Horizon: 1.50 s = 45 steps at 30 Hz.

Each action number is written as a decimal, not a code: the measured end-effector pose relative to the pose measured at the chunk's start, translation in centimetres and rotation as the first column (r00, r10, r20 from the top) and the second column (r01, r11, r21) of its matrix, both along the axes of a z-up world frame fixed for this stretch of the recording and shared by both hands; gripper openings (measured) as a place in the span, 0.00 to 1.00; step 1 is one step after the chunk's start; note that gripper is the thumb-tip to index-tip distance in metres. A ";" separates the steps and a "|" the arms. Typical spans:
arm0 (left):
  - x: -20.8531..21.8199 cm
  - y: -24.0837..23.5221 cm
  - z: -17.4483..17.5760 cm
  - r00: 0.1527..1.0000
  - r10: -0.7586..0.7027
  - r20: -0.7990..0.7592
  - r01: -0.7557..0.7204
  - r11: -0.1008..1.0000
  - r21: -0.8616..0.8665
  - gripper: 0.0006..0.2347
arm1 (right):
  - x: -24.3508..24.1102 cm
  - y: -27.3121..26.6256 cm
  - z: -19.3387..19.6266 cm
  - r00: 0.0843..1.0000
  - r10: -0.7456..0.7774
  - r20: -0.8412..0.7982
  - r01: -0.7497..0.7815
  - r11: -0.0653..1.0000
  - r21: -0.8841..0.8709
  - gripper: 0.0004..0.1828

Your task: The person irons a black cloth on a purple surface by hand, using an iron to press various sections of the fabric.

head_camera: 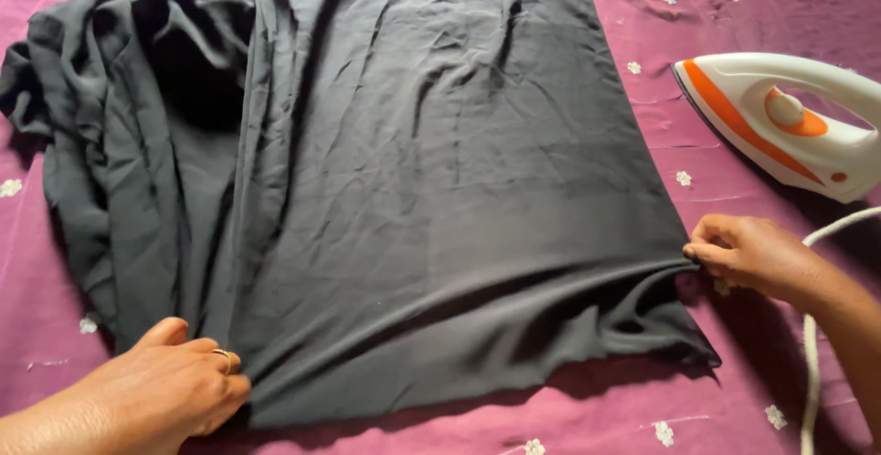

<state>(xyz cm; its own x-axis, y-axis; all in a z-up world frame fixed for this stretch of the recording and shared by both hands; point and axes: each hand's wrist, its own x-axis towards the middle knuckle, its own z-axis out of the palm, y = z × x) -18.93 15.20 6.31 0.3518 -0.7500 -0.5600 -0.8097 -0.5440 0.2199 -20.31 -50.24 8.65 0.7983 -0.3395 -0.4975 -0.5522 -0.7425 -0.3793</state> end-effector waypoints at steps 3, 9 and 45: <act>2.7 -3.5 5.1 0.990 0.042 0.133 -0.035 0.998 -0.053 0.05 | 3.0 0.3 2.1 0.966 0.246 0.076 -0.219 0.941 -0.257 0.14; 16.8 -12.9 8.8 0.728 0.647 0.228 -0.450 0.701 -0.553 0.07 | 19.1 -0.1 1.8 0.791 0.206 0.575 -0.349 0.925 0.149 0.12; 37.0 -27.3 -10.5 0.264 0.667 0.696 -0.102 0.737 -0.668 0.16 | 35.5 10.4 -6.6 0.200 0.337 0.920 -0.271 0.921 -0.279 0.16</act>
<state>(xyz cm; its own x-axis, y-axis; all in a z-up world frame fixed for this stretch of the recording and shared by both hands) 18.03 -12.10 -4.23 0.7066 -0.3771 0.5987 -0.3692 -0.9183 -0.1428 15.23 -39.80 2.08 0.7201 0.0529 0.6918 0.4482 -0.7966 -0.4056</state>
